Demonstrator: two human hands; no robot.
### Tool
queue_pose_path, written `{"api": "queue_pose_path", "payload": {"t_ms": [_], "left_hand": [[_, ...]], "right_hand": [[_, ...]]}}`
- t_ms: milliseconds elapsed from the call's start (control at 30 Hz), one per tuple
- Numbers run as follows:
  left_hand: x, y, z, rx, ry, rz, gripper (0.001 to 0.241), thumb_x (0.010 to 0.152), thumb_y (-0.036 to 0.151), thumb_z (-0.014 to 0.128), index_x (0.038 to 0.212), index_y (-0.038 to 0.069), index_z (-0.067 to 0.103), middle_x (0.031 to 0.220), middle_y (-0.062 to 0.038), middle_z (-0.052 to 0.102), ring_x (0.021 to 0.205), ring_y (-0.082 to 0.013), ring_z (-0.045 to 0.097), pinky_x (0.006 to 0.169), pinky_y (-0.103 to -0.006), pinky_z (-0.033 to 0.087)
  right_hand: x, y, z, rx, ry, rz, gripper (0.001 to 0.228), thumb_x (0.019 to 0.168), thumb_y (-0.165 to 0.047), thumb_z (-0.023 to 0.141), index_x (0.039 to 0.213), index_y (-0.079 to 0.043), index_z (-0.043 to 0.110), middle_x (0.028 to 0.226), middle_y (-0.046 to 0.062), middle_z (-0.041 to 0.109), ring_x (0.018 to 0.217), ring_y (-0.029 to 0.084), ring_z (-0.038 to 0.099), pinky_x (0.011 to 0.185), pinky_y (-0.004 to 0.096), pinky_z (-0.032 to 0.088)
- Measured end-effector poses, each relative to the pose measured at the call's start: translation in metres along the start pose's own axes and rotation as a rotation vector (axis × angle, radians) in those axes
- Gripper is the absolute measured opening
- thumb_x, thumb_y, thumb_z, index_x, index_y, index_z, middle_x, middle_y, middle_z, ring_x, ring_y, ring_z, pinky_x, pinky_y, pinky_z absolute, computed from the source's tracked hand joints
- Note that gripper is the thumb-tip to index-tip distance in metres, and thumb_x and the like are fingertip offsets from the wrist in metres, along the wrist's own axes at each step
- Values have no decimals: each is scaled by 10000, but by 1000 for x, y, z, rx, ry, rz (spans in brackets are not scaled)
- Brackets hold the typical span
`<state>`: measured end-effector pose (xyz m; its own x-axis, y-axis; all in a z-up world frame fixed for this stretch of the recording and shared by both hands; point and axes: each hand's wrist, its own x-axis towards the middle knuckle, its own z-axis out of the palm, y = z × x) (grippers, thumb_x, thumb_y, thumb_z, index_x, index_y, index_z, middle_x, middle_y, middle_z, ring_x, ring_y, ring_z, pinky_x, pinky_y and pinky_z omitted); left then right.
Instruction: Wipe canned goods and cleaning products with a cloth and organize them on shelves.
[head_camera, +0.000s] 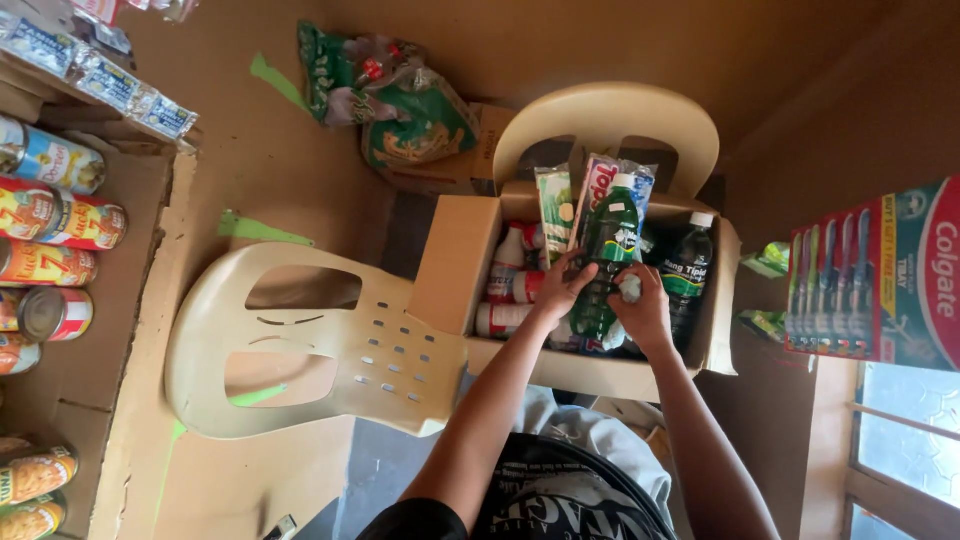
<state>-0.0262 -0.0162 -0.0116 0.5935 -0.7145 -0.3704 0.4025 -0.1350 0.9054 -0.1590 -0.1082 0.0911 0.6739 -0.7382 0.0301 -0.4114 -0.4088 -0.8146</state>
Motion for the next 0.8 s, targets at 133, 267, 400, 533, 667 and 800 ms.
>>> {"api": "queue_pose_path", "payload": {"t_ms": [133, 267, 400, 533, 667, 800], "left_hand": [[-1, 6, 3, 33, 7, 1, 787, 831, 511, 797, 1448, 86, 554, 1184, -124, 732, 1071, -194, 686, 910, -329, 539], [-8, 12, 6, 57, -2, -17, 801, 829, 493, 797, 1478, 104, 532, 1175, -136, 735, 1048, -198, 694, 896, -339, 550], [-4, 16, 4, 101, -26, 23, 826, 868, 485, 782, 1543, 131, 463, 1281, -108, 664, 1125, -189, 650, 937, -352, 530], [-2, 21, 0, 33, -82, 1, 861, 869, 508, 765, 1575, 157, 421, 1339, -136, 644, 1181, -229, 623, 970, -378, 512], [-3, 21, -12, -30, -151, -95, 842, 860, 569, 704, 1574, 214, 435, 1415, -200, 612, 1269, -268, 584, 1017, -404, 503], [-6, -2, -23, -130, -165, -148, 750, 933, 577, 618, 1581, 244, 441, 1570, -141, 469, 1386, -253, 476, 1066, -411, 466]], "right_hand": [[1, 4, -7, 59, 42, -34, 246, 773, 22, 702, 990, -64, 627, 1003, 104, 658, 886, 238, 665, 803, 329, 522], [2, 36, -7, 397, -88, 250, 204, 876, 92, 594, 982, -76, 641, 828, 1, 592, 713, 95, 530, 617, 259, 428], [9, 122, 16, 416, -48, 199, 198, 923, 142, 581, 947, -40, 654, 879, 5, 616, 791, 80, 534, 670, 247, 438], [9, 84, -8, 584, -101, 461, 226, 961, 122, 541, 1034, -44, 676, 950, 52, 675, 817, 149, 633, 670, 296, 530], [-3, 69, -17, 916, -81, 613, 387, 942, 122, 476, 1196, -99, 665, 1094, 107, 709, 935, 236, 711, 779, 373, 618], [-15, 73, -19, 1019, -10, 613, 286, 1005, -27, 511, 1229, -106, 668, 1145, 115, 714, 927, 260, 705, 768, 395, 608]]}}
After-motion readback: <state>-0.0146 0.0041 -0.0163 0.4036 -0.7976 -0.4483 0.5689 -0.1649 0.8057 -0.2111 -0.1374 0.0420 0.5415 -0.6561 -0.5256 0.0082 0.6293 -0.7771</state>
